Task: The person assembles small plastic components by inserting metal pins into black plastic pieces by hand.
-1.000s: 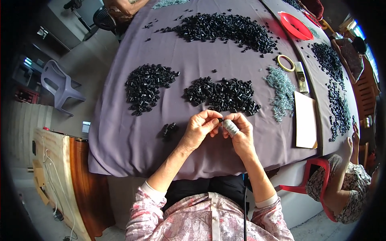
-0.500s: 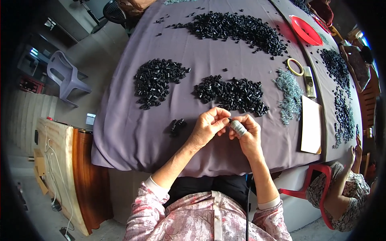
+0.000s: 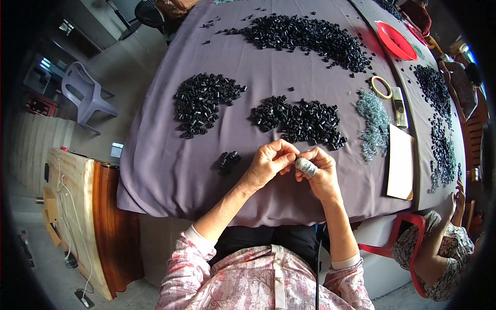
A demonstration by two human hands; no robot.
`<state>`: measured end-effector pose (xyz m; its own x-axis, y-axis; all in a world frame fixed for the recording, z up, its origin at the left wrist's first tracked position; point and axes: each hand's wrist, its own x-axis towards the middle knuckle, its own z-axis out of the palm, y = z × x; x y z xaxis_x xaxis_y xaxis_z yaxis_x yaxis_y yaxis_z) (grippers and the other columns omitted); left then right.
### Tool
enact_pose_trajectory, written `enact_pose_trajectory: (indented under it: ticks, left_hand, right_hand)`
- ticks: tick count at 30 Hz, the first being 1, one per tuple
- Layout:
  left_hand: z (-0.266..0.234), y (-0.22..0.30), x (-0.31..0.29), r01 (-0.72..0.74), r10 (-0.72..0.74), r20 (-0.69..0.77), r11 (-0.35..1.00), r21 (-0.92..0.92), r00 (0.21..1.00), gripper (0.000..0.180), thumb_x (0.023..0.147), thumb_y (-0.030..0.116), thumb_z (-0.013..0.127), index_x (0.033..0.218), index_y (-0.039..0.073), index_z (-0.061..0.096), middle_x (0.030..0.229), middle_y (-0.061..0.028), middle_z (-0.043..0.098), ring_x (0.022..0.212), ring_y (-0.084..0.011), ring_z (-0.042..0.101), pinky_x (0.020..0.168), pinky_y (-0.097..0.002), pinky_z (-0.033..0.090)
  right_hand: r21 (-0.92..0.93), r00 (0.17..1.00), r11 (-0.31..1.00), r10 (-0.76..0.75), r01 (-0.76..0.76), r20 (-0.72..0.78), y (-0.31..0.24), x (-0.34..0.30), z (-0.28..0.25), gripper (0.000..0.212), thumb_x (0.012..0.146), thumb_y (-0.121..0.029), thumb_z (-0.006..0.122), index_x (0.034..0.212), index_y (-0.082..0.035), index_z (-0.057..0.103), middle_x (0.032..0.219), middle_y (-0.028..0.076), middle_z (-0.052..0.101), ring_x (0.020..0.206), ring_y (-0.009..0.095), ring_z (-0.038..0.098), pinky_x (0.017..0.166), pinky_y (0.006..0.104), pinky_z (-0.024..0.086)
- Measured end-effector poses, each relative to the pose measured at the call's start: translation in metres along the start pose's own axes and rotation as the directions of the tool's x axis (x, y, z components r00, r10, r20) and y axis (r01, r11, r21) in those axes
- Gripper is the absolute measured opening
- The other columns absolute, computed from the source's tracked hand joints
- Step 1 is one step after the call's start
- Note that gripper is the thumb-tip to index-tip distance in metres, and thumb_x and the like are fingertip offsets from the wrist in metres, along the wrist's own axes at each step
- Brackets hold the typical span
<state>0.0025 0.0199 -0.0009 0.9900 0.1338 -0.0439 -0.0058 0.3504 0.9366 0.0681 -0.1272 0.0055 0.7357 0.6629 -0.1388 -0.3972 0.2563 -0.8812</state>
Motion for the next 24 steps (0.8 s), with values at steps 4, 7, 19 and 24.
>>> enact_pose_trajectory:
  ticks: [4,7,19,24]
  left_hand:
    - [0.0017,0.0026,-0.0005,0.001,0.000,-0.022,0.999,0.036,1.000,0.007,0.086,0.011,0.057,0.090,0.005,0.058,0.072,0.0005,0.056,0.059,-0.0058,0.049,0.052,-0.0193,0.041]
    - [0.0006,-0.0006,0.0001,-0.015,0.016,-0.035,0.999,0.031,0.999,0.005,0.085,0.009,0.058,0.087,0.004,0.058,0.069,0.0013,0.057,0.058,-0.0042,0.050,0.052,-0.0187,0.042]
    - [0.0008,0.0012,0.0006,0.039,-0.039,0.005,0.999,0.035,0.999,0.009,0.084,0.007,0.058,0.092,0.003,0.058,0.071,0.0010,0.056,0.056,-0.0041,0.048,0.050,-0.0182,0.041]
    - [0.0003,0.0006,0.0012,0.038,-0.037,0.026,0.999,-0.016,0.999,0.009,0.085,0.008,0.057,0.093,0.004,0.057,0.074,-0.0001,0.056,0.059,-0.0058,0.049,0.051,-0.0191,0.041]
  right_hand:
    - [-0.044,0.999,0.998,-0.041,0.041,0.008,0.0005,0.0008,0.0005,0.011,0.079,-0.005,0.064,0.080,-0.001,0.054,0.073,0.007,0.060,0.058,0.010,0.056,0.051,0.0223,0.047]
    - [-0.099,0.995,0.990,-0.098,0.100,0.021,0.0018,0.0011,0.0028,0.012,0.079,-0.005,0.065,0.079,-0.002,0.053,0.076,0.007,0.059,0.060,0.009,0.056,0.051,0.0210,0.047]
    - [-0.236,0.980,0.952,-0.178,0.194,0.088,0.0040,-0.0038,0.0044,0.017,0.078,-0.004,0.066,0.085,-0.005,0.051,0.071,-0.001,0.055,0.061,0.006,0.053,0.050,0.0192,0.044]
    - [-0.241,0.993,0.964,-0.116,0.112,-0.002,0.0003,-0.0057,0.0062,0.014,0.079,-0.004,0.065,0.085,-0.004,0.052,0.073,0.002,0.059,0.062,0.006,0.055,0.051,0.0191,0.045]
